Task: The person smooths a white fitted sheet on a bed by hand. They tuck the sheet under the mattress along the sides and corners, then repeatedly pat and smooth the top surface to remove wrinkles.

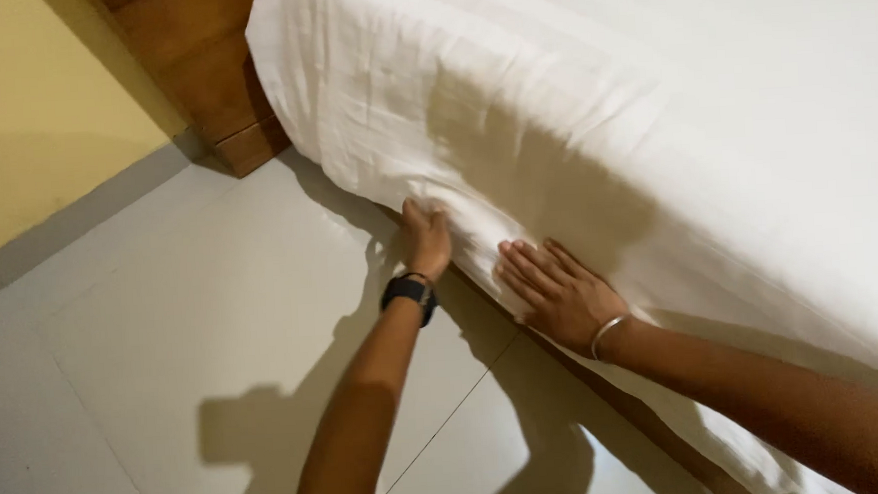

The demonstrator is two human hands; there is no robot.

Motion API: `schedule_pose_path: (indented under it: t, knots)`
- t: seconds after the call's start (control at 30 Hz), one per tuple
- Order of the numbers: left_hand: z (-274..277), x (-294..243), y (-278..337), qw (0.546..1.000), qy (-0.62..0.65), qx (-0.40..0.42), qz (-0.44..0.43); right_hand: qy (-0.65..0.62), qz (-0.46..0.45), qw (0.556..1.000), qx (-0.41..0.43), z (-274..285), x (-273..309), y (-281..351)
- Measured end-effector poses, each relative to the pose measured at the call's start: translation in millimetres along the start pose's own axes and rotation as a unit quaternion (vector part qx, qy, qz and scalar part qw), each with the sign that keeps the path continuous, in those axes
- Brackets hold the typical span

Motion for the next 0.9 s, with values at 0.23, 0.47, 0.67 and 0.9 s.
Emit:
schedule_pose_path:
  t: [0.23, 0.47, 0.67, 0.9]
  knots:
    - [48.0, -155.4, 93.2, 0.872, -0.137, -0.09, -0.461, 0.189, 0.024, 0.982, -0.001, 19.1, -21.9, -36.9]
    - [23.4, -105.7, 121.6, 0.778, -0.111, -0.05, -0.616, 0.319, -0.024, 0.947, 0.026, 18.2, -59.8, -70.8]
    - [10.4, -79.6, 125.1, 0.711, -0.32, 0.072, -0.622, 0.077, -0.066, 0.994, 0.034, -11.3, -30.5, -53.5]
    - [8.1, -104.0, 155.7, 0.701, -0.141, -0.06, -0.697, 0.148, -0.042, 0.984, -0.095, 56.5, -63.6, -113.0]
Point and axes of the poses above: each hand's wrist, its own y-axis away from the middle knuckle, its own z-axis out of the back of the hand, x = y × z, the point moved 9 cm from there along -y, towards the middle knuckle, and after that the axes turned 10 degrees about -x, right-handed, at the moved point
